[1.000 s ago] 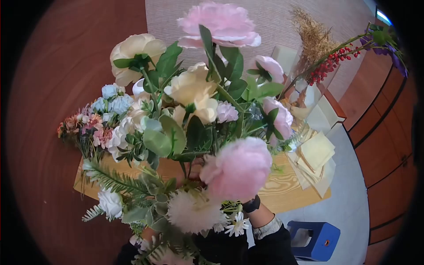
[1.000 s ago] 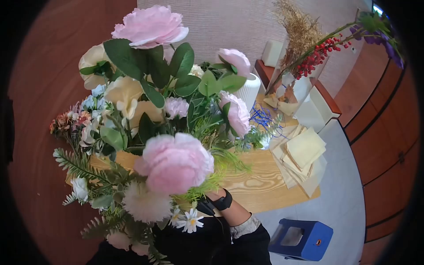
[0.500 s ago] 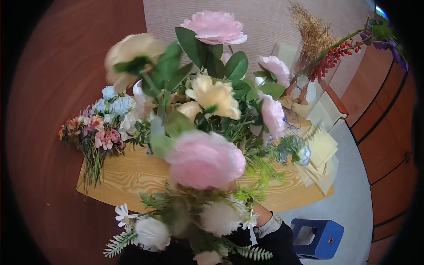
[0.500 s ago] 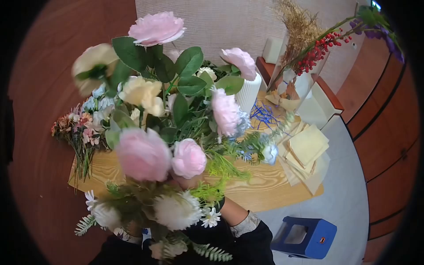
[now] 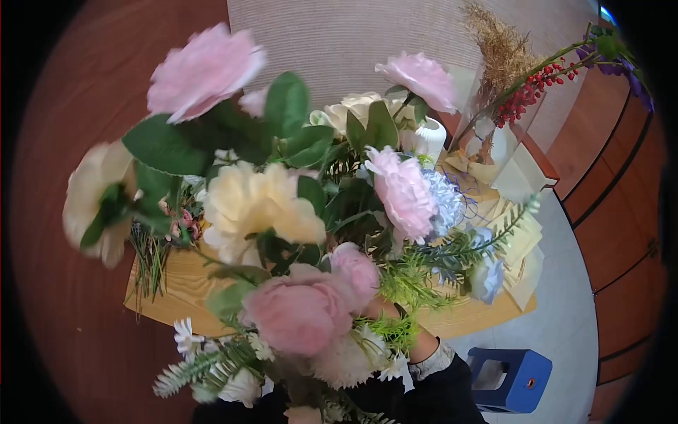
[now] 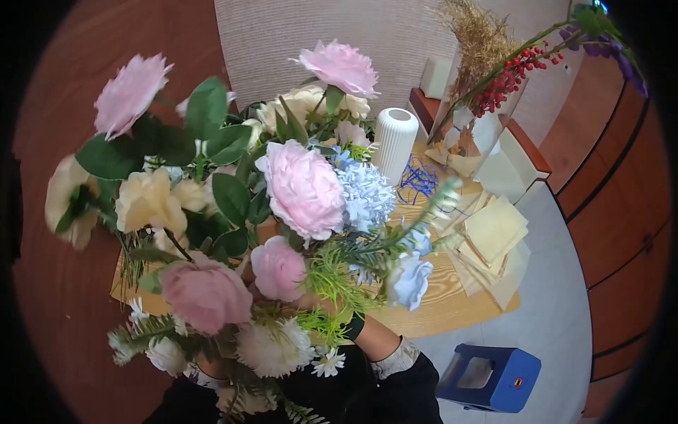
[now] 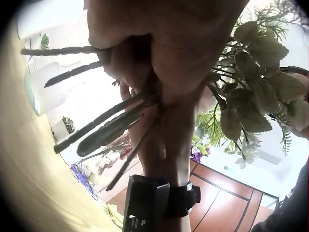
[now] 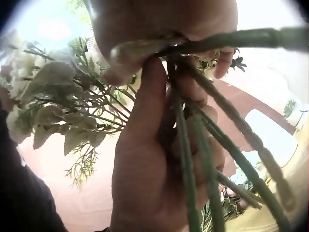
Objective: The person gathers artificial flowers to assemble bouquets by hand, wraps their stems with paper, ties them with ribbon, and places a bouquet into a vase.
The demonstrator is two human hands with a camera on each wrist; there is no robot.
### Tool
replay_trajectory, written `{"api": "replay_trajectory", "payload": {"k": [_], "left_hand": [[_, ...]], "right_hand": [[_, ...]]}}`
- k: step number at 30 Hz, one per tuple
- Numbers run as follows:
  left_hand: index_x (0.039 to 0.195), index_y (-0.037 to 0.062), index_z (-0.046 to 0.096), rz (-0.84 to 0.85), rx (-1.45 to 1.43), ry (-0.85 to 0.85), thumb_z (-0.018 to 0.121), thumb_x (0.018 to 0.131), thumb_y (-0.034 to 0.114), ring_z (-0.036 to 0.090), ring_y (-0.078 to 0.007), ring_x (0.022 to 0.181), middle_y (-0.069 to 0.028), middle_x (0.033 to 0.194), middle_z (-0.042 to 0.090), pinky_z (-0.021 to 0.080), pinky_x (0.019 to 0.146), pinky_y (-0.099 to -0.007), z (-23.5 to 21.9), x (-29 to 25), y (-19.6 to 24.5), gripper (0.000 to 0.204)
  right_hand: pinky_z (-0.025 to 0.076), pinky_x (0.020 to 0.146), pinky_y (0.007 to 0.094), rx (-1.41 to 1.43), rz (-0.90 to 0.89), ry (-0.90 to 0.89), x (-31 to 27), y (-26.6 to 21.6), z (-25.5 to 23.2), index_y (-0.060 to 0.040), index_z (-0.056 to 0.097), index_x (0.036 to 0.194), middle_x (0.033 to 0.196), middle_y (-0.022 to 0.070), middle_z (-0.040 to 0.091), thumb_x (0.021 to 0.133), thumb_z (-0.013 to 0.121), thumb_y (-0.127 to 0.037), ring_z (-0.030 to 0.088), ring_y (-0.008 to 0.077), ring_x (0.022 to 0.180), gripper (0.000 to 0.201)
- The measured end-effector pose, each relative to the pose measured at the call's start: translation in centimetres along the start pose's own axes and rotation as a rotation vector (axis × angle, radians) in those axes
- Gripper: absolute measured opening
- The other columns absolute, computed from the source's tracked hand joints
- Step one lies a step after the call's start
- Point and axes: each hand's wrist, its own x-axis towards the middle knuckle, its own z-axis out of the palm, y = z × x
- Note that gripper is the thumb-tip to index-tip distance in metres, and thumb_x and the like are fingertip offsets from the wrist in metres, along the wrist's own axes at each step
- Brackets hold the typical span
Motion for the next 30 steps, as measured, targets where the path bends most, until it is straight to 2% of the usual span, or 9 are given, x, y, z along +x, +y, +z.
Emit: {"api": "replay_trajectory", "payload": {"k": [18,19,20,22,23,24,26,28,30], "left_hand": [[0.086,0.0072,0.051,0.273,-0.203,-0.230,0.050,0.086,0.020,0.044,-0.0117,0.046,-0.0013,0.062,0.047,0.037,0.049,-0.0259,1.2,4.9,0.2,0.013],[0.086,0.0075,0.051,0.288,-0.213,-0.243,0.049,0.087,0.020,0.044,-0.0118,0.046,-0.0012,0.063,0.047,0.037,0.049,-0.0261,1.4,5.1,0.5,0.013],[0.087,0.0077,0.051,0.301,-0.223,-0.258,0.049,0.087,0.021,0.043,-0.0120,0.046,-0.0012,0.063,0.046,0.037,0.050,-0.0262,1.6,5.3,0.8,0.013],[0.088,0.0083,0.050,0.328,-0.244,-0.287,0.048,0.088,0.022,0.043,-0.0122,0.047,-0.0010,0.064,0.046,0.037,0.050,-0.0265,2.1,5.8,1.3,0.014],[0.088,0.0086,0.050,0.341,-0.255,-0.301,0.048,0.088,0.023,0.043,-0.0123,0.047,-0.0009,0.065,0.046,0.037,0.051,-0.0267,2.4,6.1,1.5,0.014],[0.089,0.0089,0.049,0.354,-0.266,-0.314,0.047,0.089,0.023,0.043,-0.0124,0.047,-0.0008,0.065,0.045,0.038,0.051,-0.0268,2.5,6.2,1.8,0.014],[0.090,0.0095,0.048,0.381,-0.290,-0.336,0.047,0.090,0.025,0.042,-0.0127,0.048,-0.0006,0.066,0.045,0.038,0.052,-0.0272,2.8,6.4,2.2,0.015],[0.091,0.0101,0.048,0.409,-0.309,-0.353,0.046,0.091,0.026,0.042,-0.0129,0.048,-0.0004,0.067,0.044,0.038,0.053,-0.0275,3.4,6.9,2.9,0.016],[0.093,0.0107,0.047,0.439,-0.328,-0.370,0.045,0.091,0.027,0.042,-0.0131,0.049,-0.0003,0.068,0.043,0.038,0.054,-0.0278,3.8,7.4,3.7,0.016]], "right_hand": [[0.044,0.088,0.0312,-0.536,-0.032,0.062,2.8,-4.8,2.1,-0.0106,0.049,0.121,0.118,0.0066,0.054,0.076,0.067,-0.039,0.053,0.0171,0.107,0.056],[0.046,0.082,0.0320,-0.572,-0.296,0.213,3.1,-2.5,2.0,-0.0128,0.055,0.115,0.108,0.0076,0.060,0.080,0.063,-0.034,0.057,0.0212,0.099,0.042],[0.046,0.082,0.0320,-0.572,-0.295,0.214,3.3,-1.4,1.7,-0.0128,0.055,0.115,0.108,0.0076,0.060,0.080,0.063,-0.034,0.057,0.0212,0.099,0.042],[0.045,0.083,0.0319,-0.727,-0.616,0.367,3.4,-0.5,1.3,-0.0128,0.054,0.117,0.110,0.0098,0.059,0.080,0.063,-0.029,0.056,0.0241,0.100,0.041],[0.043,0.087,0.0324,-0.721,-0.433,0.240,3.0,-1.0,0.9,-0.0092,0.054,0.116,0.115,0.0106,0.056,0.080,0.063,-0.026,0.056,0.0242,0.101,0.041],[0.043,0.087,0.0324,-0.721,-0.432,0.240,3.0,-0.5,0.6,-0.0092,0.054,0.116,0.115,0.0106,0.056,0.080,0.063,-0.026,0.056,0.0242,0.101,0.041],[0.041,0.090,0.0328,-0.456,-0.329,0.336,3.0,1.0,0.2,-0.0043,0.054,0.116,0.115,0.0123,0.056,0.081,0.062,-0.023,0.056,0.0248,0.101,0.040],[0.039,0.092,0.0328,-0.339,-0.424,0.430,3.5,0.4,0.8,-0.0021,0.053,0.117,0.113,0.0124,0.057,0.084,0.059,-0.019,0.055,0.0233,0.102,0.037],[0.047,0.074,0.0316,-0.020,-0.029,0.569,3.3,-0.6,0.6,-0.0031,0.057,0.104,0.092,0.0096,0.062,0.088,0.056,-0.018,0.059,0.0188,0.079,0.023]]}}
